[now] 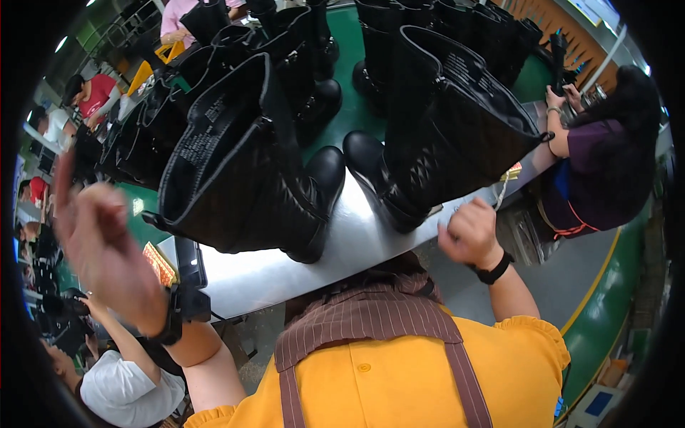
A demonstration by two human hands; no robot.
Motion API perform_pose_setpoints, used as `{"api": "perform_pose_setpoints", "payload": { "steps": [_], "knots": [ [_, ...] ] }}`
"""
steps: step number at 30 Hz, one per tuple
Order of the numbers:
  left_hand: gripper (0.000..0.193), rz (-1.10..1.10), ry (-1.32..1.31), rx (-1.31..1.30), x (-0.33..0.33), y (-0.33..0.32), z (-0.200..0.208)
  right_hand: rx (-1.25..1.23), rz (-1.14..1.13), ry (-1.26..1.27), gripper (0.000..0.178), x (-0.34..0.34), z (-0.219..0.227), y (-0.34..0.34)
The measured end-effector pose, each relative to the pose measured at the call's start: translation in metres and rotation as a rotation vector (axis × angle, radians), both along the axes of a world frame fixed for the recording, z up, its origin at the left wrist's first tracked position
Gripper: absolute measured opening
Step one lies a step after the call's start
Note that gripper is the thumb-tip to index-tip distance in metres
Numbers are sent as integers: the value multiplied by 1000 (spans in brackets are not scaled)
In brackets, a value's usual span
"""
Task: The recorder inspects, cleans, and organizes pairs of black tall boots on a manufacturing line workbench, checking for defects and applying cleaning stickers.
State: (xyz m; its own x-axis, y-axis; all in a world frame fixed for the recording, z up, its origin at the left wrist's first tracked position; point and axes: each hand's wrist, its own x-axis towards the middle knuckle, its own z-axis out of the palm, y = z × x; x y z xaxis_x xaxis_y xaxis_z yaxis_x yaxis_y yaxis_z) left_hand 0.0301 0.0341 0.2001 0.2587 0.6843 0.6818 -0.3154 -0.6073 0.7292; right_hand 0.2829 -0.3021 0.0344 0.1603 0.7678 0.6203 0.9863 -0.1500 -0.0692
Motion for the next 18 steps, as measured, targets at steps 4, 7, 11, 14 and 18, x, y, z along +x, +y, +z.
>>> {"api": "perform_pose_setpoints", "payload": {
  "steps": [4,7,11,14,18],
  "knots": [
    [39,-176,-344,117,-24,-48,-4,-77,-349,231,12,31,-47,-13],
    [35,-629,-5,443,-5,-98,-13,-224,-297,224,18,55,-64,-11],
    [38,-662,229,553,43,-126,-13,-231,-437,246,20,80,-51,-12],
    [47,-603,294,574,78,-129,-14,-123,-390,142,25,87,-29,-12],
    [55,-491,312,615,116,-133,-21,-165,-115,185,42,80,-25,-12]
  ]
}}
